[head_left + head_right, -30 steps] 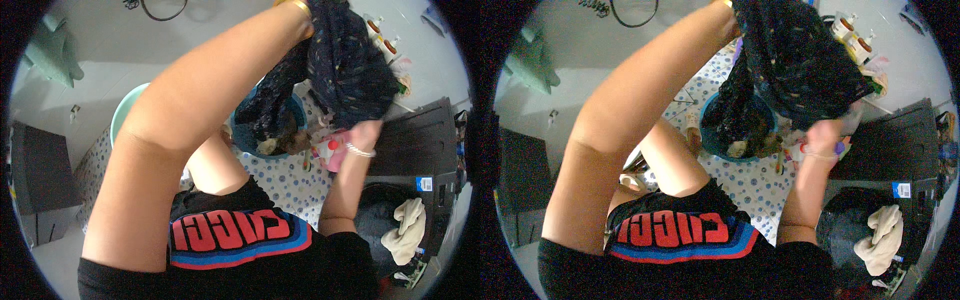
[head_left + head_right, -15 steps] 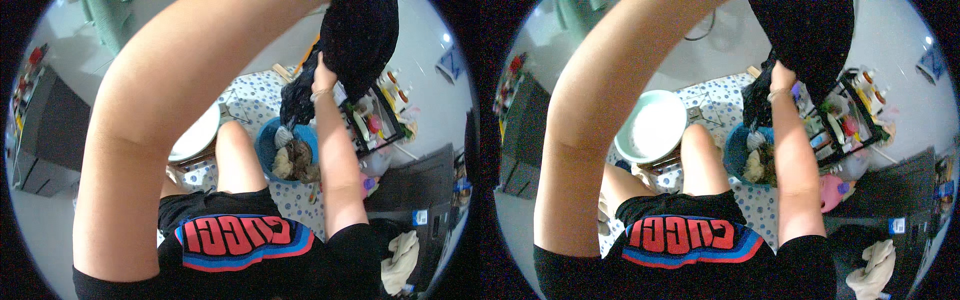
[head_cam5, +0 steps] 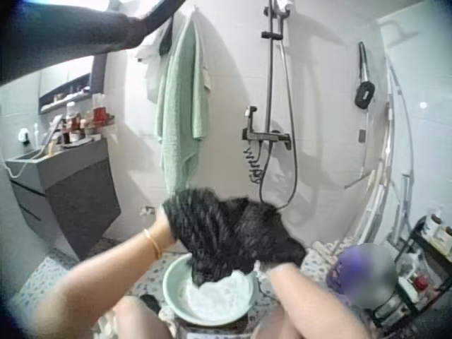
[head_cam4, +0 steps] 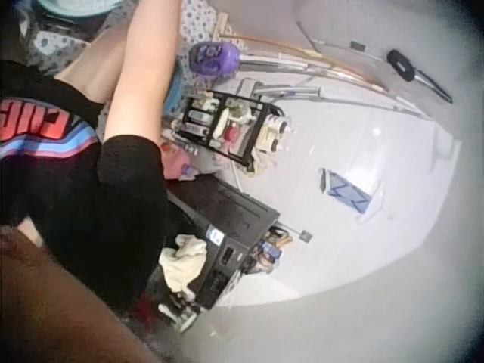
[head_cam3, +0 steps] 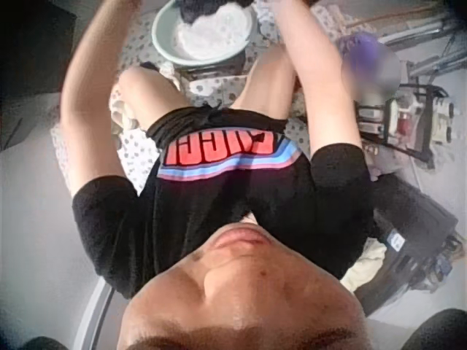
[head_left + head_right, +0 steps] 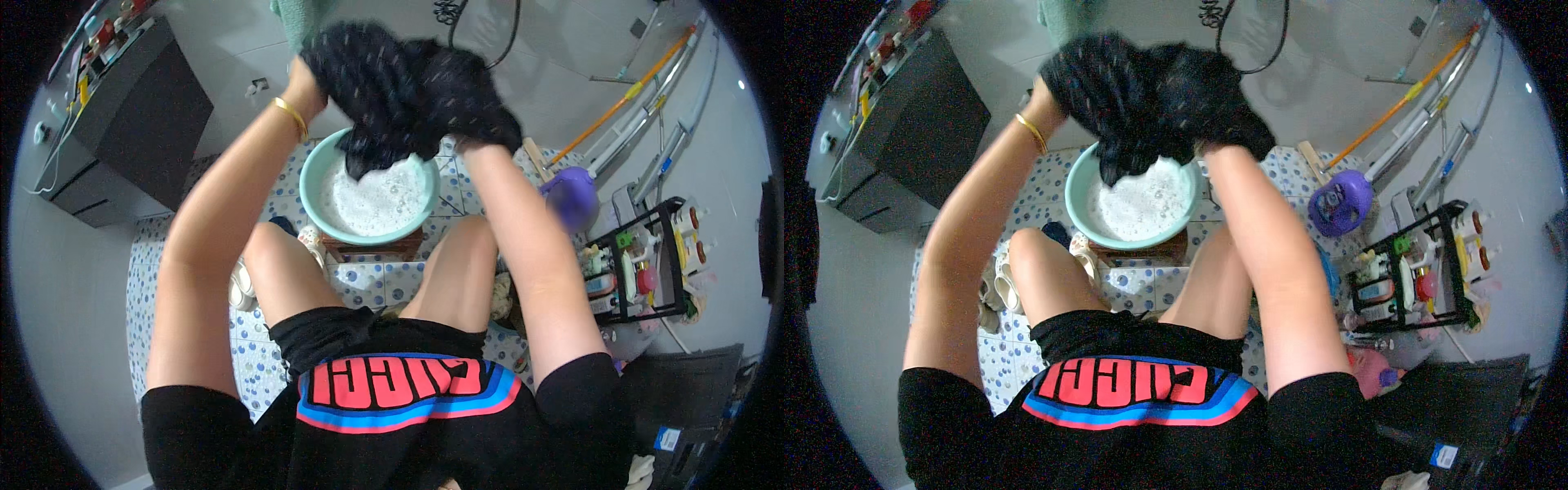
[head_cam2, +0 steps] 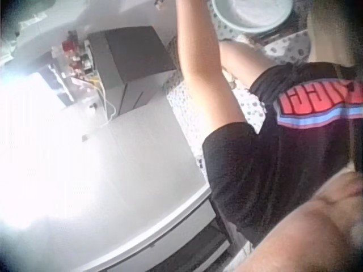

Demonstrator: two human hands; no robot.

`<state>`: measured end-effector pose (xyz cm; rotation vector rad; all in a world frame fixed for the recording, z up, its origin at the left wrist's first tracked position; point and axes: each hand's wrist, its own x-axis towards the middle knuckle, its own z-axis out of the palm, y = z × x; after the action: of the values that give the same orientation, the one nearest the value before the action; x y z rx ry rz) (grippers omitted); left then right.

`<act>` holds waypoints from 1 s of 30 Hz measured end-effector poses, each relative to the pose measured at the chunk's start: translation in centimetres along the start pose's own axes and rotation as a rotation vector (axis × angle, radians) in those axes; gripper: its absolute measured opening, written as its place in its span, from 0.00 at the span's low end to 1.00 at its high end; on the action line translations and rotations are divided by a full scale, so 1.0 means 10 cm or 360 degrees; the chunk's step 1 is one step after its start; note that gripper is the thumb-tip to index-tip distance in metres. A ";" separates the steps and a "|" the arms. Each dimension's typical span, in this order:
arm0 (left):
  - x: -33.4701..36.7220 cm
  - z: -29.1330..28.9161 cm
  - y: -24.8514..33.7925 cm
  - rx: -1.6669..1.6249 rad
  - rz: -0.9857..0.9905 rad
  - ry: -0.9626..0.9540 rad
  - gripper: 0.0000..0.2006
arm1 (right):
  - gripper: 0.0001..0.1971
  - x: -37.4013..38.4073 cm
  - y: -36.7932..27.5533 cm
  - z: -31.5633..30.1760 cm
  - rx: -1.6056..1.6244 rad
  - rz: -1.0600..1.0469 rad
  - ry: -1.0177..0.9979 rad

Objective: The person hand-washes a brown cloth in a light green basin filled with soapy water, scrubbing and wringing it repeatedly. They then transfer the cloth to a blue bucket and proceed to wash a black cloth in the same basin using the same method.

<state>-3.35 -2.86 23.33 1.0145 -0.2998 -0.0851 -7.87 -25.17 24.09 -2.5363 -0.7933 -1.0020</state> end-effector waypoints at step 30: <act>-0.41 -1.42 -2.49 0.2929 -0.1468 -0.0609 0.52 | 0.60 -1.29 0.00 2.81 0.0149 0.0768 -0.2118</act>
<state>-1.49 -3.46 -5.52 2.9267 -0.1683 -0.9801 -0.65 -17.20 -4.91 -2.8380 -0.3654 0.9684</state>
